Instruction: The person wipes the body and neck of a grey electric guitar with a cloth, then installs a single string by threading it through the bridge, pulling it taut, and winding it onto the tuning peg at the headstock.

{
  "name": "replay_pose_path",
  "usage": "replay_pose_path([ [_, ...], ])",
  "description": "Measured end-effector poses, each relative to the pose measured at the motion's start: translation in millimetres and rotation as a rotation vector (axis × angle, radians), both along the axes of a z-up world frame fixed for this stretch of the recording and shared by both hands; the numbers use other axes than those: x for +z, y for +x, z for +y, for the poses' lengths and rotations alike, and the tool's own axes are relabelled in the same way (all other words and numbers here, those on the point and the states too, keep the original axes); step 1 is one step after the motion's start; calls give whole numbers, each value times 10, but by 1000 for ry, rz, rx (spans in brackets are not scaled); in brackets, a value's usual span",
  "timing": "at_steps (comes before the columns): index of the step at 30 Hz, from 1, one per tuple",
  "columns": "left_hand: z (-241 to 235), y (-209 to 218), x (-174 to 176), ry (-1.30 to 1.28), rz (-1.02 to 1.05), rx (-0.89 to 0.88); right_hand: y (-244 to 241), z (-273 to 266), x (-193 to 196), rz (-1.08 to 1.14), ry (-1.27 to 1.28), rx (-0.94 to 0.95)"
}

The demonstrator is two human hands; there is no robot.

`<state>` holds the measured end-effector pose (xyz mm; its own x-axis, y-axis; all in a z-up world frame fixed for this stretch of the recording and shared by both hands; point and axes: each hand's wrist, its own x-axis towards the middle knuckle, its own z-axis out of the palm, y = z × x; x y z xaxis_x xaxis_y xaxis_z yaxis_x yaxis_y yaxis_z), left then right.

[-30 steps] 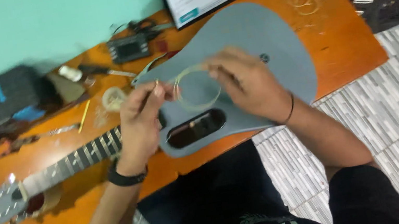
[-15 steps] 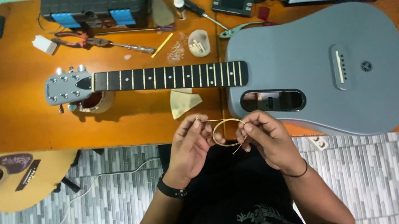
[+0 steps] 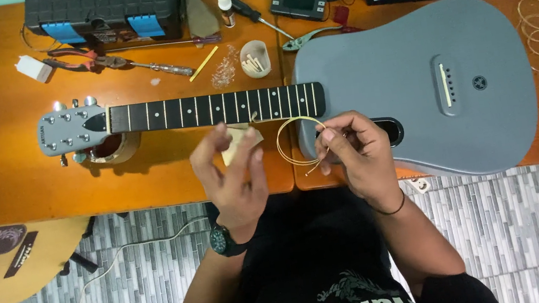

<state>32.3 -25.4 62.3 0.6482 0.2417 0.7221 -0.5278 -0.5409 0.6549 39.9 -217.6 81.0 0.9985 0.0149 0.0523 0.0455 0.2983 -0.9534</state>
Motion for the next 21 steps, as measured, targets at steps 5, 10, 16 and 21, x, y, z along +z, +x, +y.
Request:
replay_pose_path([
  [5,-107,94,178,452,-107,112,-10,29,-7,-147,-119,8],
  [10,-179,119,242,333,45,-25,-23,79,126,-292,-300,-54],
  [16,-106,100,0,-995,617,-761,106,-52,219,-508,-731,-185],
  [21,-158,63,-258,-1417,624,-1117,148,20,107,-539,-703,-108],
])
